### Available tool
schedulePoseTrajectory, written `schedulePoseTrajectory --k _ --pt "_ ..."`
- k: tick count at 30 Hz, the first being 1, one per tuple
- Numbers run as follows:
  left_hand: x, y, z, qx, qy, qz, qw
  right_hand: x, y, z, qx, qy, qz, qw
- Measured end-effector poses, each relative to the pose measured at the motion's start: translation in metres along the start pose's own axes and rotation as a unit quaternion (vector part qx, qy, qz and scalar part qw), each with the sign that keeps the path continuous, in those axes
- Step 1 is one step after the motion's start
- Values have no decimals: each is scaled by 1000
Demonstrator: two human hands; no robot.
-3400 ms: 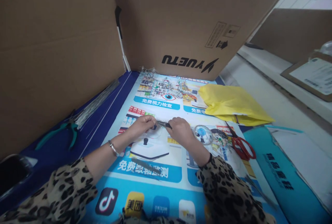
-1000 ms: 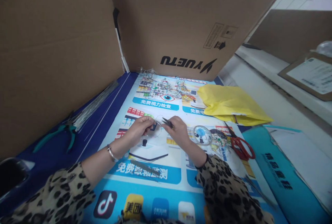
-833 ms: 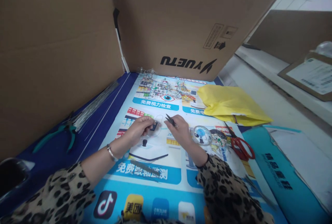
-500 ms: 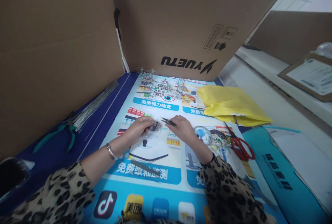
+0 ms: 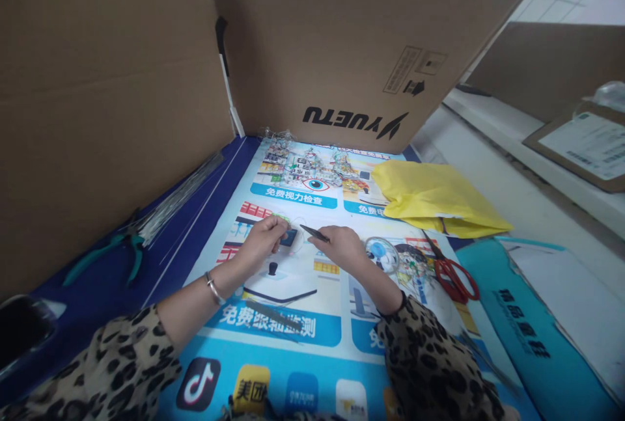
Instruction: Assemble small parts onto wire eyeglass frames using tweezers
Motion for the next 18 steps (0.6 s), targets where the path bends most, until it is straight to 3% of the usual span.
schedulePoseTrajectory --k 6,18 --pt "1 -2 1 3 -26 -12 1000 3 2 0 -1 -21 -100 995" --pt "9 -8 3 -117 -52 102 986 8 8 1 27 -28 -181 983"
Point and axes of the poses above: each hand's wrist, its own z-axis away from the middle knuckle, its own y-axis out of the back of the hand, x = y × z, the point moved 5 cm from there along -z, towards the middle knuckle, and after that the axes turned 8 degrees about y, right-handed, at the moved point
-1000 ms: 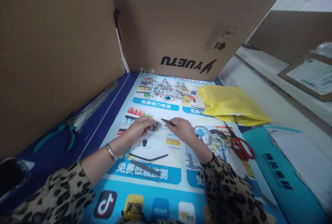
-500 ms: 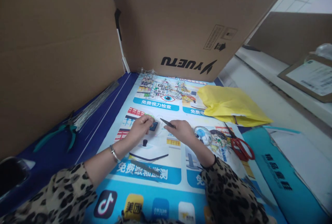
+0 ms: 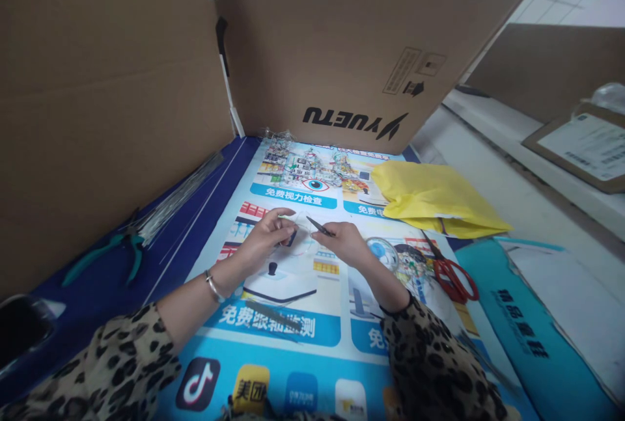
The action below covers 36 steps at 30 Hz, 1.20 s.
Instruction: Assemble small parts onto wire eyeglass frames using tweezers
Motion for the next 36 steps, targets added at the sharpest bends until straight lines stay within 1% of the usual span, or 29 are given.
schedulePoseTrajectory --k 2,4,8,11,15,19,21,26,30,36 --pt "1 -1 0 -12 -3 2 1000 -1 1 0 -2 2 2 1000" --pt "2 -1 0 -11 -10 -6 1000 -1 2 0 -4 1 10 1000" --pt "0 3 -2 30 -20 -42 998 -2 2 1 -7 -4 22 1000" --pt "-2 6 -2 38 -21 -70 997 -2 1 1 -6 -2 24 1000" --pt "-1 5 -2 21 -25 -101 994 -2 -1 1 -11 -4 32 999" --pt "0 2 -4 -6 -17 -85 996 -3 -3 2 -24 -5 54 998" --pt "-1 0 -4 -24 -1 -75 997 -5 -5 2 -31 -5 66 997" --pt "-6 -5 -1 -77 69 -71 992 -11 -8 3 -46 1 95 994" --pt "-7 -6 1 -78 96 -92 988 -14 -11 2 -57 -9 123 991" --pt "-7 -7 3 -66 80 -127 986 -21 -12 3 -68 -13 133 989"
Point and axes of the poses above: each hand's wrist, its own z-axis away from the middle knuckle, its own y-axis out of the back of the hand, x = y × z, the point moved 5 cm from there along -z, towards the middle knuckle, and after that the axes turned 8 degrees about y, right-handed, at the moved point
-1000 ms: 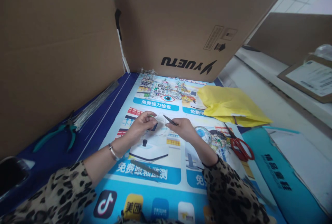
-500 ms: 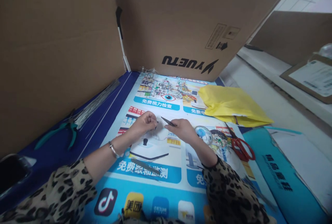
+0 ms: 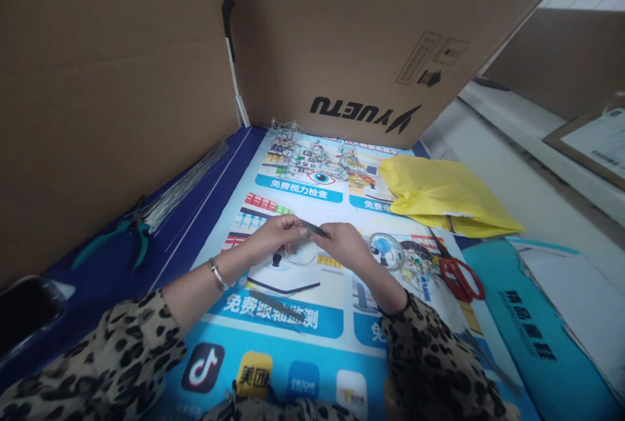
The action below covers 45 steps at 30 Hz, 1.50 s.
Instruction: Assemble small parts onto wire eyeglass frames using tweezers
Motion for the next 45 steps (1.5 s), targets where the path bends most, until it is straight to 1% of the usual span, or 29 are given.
schedulePoseTrajectory --k 4,7,14,21,24,29,38,45 --pt "-1 1 0 19 3 -15 1000 -3 -2 0 7 1 -2 1000" --pt "-2 2 -1 28 13 -8 1000 -2 -5 -1 25 -1 10 1000" --pt "-2 2 -1 28 19 4 999 -1 -17 -2 46 -7 12 999" --pt "-2 2 -2 29 12 -3 999 0 -22 0 73 -23 -28 997" --pt "-1 3 -1 30 9 -11 999 0 -23 0 83 -23 -20 996" --pt "-1 3 -1 32 4 -15 999 -2 -22 0 73 -20 -9 997" --pt "1 3 1 16 24 -24 999 -5 -18 1 56 -6 2 998" --pt "0 4 1 22 28 -33 999 -5 -17 0 62 -11 4 998"
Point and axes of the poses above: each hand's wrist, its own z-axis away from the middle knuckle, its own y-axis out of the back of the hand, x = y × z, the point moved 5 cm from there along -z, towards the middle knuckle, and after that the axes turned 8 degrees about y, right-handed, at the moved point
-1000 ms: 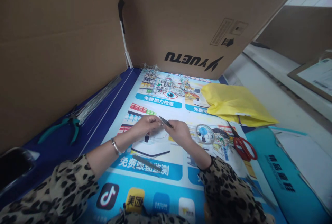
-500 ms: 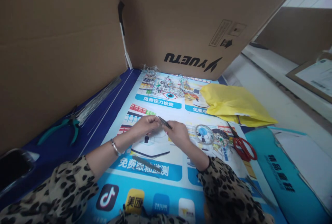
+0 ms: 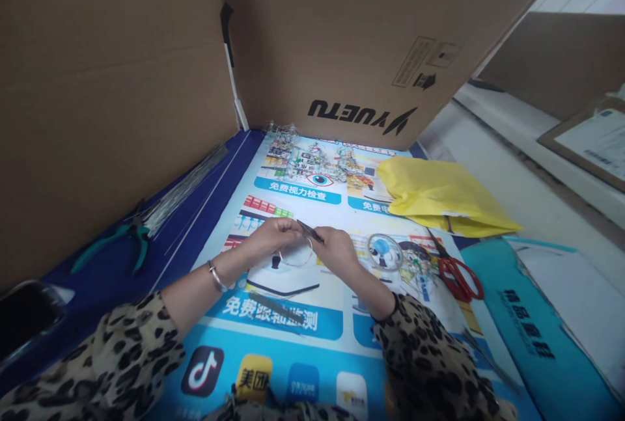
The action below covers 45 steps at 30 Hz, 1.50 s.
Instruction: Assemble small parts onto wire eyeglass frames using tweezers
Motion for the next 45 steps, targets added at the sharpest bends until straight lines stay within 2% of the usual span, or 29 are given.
schedulePoseTrajectory --k 9,18,24,30,37,45 --pt "2 -1 1 -5 4 -4 1000 1 -4 1 34 5 10 999" --pt "1 0 0 -11 -2 12 1000 4 -3 1 42 6 -11 999" --pt "2 1 1 -26 -7 1 1000 11 1 -3 -4 112 -74 991" --pt "-3 -1 -1 -63 10 -21 998 11 3 -3 -27 153 -35 987" --pt "-5 1 -3 -55 6 -11 998 8 -2 -1 -39 86 32 995" --pt "-1 0 0 -40 13 3 999 3 -2 1 -5 20 56 998"
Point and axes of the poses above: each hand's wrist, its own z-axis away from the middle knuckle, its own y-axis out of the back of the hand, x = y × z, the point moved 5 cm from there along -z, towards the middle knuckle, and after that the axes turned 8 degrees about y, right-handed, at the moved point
